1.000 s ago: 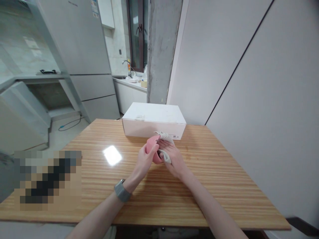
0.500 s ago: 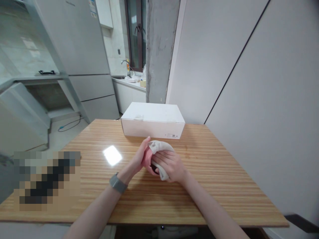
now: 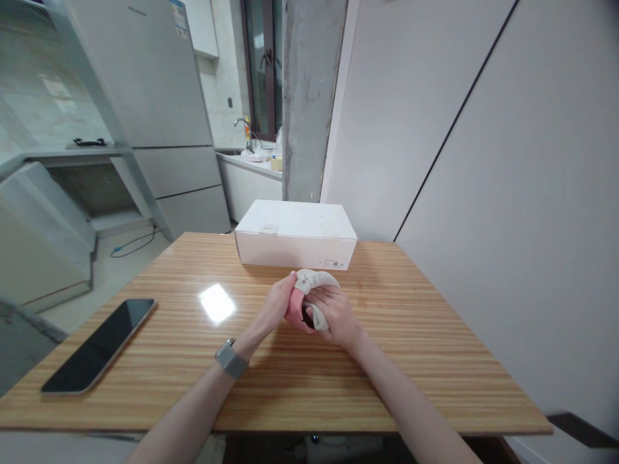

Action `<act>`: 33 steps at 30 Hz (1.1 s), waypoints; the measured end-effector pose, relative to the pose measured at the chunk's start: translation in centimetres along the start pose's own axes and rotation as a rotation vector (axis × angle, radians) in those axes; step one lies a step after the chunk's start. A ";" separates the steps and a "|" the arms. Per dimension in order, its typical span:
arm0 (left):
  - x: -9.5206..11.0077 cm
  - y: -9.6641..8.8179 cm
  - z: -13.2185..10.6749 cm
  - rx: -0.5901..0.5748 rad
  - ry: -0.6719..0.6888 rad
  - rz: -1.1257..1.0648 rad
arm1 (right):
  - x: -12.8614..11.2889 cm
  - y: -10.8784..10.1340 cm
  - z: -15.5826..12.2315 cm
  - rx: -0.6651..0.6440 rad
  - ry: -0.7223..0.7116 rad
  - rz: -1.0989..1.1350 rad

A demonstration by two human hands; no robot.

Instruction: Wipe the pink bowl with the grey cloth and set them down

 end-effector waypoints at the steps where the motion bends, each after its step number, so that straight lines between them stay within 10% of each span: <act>1: 0.1 0.1 -0.1 0.001 0.003 0.004 | 0.0 0.0 0.0 0.008 0.013 0.004; 9: 1.2 0.4 -0.8 0.053 0.124 -0.051 | 1.3 -0.6 0.3 0.150 0.187 0.074; 19: -1.8 2.5 -1.2 -0.045 -0.301 -0.640 | -0.7 -0.9 -0.6 0.074 -0.122 -0.096; 33: 0.0 1.6 -0.8 -0.146 -0.037 -0.163 | 0.7 -0.9 -0.2 0.068 0.114 0.203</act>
Point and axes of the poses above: each hand's wrist, its own z-axis towards the middle knuckle, its own y-axis out of the palm, x = y × z, the point moved 8 cm from there along z, towards the middle knuckle, and after that the axes turned 10 degrees about y, right-handed, at the moved point
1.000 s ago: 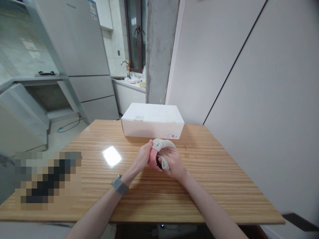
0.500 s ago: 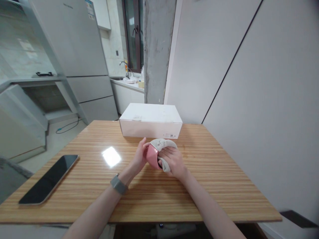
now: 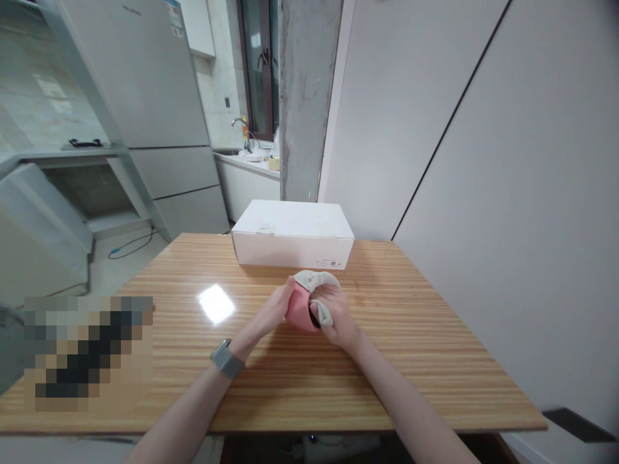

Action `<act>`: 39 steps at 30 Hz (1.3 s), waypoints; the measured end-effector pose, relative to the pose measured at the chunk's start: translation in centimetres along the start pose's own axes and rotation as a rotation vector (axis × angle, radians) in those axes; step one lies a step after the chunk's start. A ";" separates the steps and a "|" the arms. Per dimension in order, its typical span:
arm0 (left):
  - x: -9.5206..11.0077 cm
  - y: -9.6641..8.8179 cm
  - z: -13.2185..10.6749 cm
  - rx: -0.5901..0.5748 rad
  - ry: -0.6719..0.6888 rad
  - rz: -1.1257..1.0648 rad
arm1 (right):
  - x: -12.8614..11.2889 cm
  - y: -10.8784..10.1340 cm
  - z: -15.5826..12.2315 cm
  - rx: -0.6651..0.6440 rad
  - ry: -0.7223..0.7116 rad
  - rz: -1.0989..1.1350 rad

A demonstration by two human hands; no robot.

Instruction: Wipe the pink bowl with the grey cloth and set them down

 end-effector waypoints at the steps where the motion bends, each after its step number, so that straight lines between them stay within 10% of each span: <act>1: 0.5 0.1 -0.2 -0.015 0.032 0.060 | 0.3 -0.2 0.0 0.036 0.036 0.024; 8: 1.8 1.9 -0.8 -0.051 0.094 -0.080 | 2.0 -1.7 -0.5 0.253 0.161 0.060; 15: 0.1 2.4 -0.4 -0.006 -0.079 -0.514 | -1.0 0.0 -0.8 0.046 -0.194 -0.226; 24: 1.4 1.1 -0.2 -0.129 0.148 0.156 | -0.9 -0.2 -0.7 0.041 -0.169 -0.187; 33: 2.6 2.5 -1.1 -0.097 0.139 -0.030 | 1.8 -2.4 -0.7 0.319 0.134 -0.012; 39: 0.4 1.6 -0.6 -0.014 0.037 -0.242 | 0.5 -2.1 -0.7 0.284 0.022 -0.063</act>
Point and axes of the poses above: each hand's wrist, its own z-axis towards the middle knuckle, its own y-axis out of the palm, x = y × z, the point moved 8 cm from there along z, towards the middle knuckle, and after that the axes turned 10 degrees about y, right-handed, at the moved point
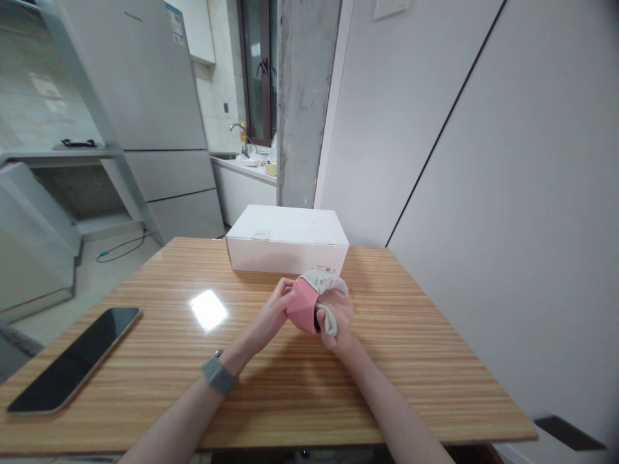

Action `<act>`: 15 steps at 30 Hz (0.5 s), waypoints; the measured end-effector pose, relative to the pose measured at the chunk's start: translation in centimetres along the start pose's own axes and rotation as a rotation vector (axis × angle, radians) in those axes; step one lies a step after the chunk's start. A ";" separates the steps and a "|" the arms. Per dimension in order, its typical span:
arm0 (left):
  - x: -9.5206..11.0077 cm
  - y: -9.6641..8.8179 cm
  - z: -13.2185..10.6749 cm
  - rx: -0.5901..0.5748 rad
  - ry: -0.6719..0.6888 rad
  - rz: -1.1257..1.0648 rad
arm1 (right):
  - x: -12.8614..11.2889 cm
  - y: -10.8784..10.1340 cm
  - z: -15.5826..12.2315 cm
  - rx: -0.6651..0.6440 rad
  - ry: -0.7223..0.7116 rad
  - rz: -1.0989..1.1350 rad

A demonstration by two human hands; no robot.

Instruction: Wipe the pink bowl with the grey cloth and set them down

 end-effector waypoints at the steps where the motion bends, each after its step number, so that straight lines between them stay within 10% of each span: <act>1: -0.2 -0.4 0.1 0.027 -0.006 0.008 | -0.5 0.3 -0.1 -0.035 -0.062 -0.019; 6: 0.0 -0.8 0.2 0.002 -0.004 0.238 | -1.9 1.6 -1.0 -0.146 -0.290 -0.099; 15: 1.6 0.9 -0.6 -0.127 0.094 0.454 | 0.7 -0.3 -0.3 0.019 0.036 0.014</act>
Point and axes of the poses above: each hand's wrist, its own z-axis towards the middle knuckle, its own y-axis out of the palm, x = y × z, the point moved 8 cm from there along z, towards the middle knuckle, and after that the axes turned 10 degrees about y, right-handed, at the moved point
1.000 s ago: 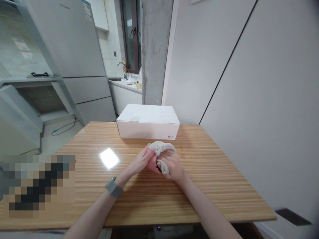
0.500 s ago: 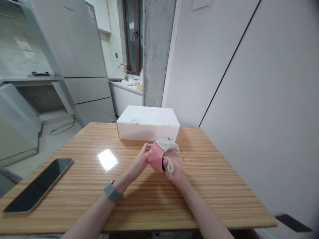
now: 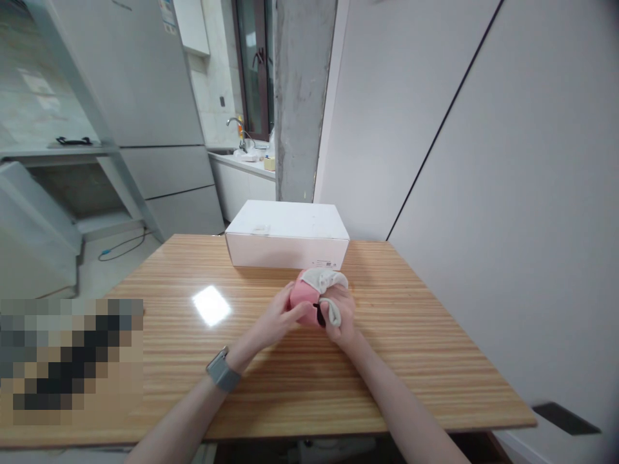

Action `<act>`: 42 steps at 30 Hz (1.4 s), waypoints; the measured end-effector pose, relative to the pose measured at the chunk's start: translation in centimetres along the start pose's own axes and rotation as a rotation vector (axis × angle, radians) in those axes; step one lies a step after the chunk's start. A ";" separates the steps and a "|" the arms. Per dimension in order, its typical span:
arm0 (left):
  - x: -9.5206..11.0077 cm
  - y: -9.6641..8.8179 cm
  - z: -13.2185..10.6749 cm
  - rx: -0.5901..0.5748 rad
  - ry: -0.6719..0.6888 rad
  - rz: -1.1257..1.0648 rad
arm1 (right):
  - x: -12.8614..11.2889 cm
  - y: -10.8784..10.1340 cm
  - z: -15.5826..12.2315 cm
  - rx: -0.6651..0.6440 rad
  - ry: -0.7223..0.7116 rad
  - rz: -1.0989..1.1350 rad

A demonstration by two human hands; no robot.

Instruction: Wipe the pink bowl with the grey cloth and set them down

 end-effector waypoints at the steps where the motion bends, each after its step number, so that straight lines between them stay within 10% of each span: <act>1: 0.3 0.3 -0.1 -0.004 0.003 -0.038 | 0.3 -0.3 0.0 0.045 0.033 0.008; 8: -0.5 1.1 -0.2 -0.016 -0.090 -0.383 | -0.1 -0.6 -0.3 0.060 -0.008 0.000; 14: -2.2 -0.7 0.2 0.091 -0.105 -0.143 | -2.1 1.4 -0.8 -0.127 -0.273 -0.063; 24: 0.7 0.1 0.1 -0.023 0.079 0.129 | -0.1 -0.1 -0.6 0.056 -0.037 0.005; 35: -2.0 -0.2 -0.1 0.081 -0.091 -0.398 | -2.3 0.2 -0.9 -0.030 -0.295 -0.078; 42: -1.2 -0.5 0.3 -0.015 -0.001 -0.035 | -2.1 0.6 -0.9 -0.054 -0.293 -0.128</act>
Point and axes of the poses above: each hand's wrist, its own z-axis towards the middle knuckle, its own y-axis out of the palm, x = y × z, the point moved 8 cm from there along z, towards the middle knuckle, and after that the axes turned 10 degrees about y, right-handed, at the moved point
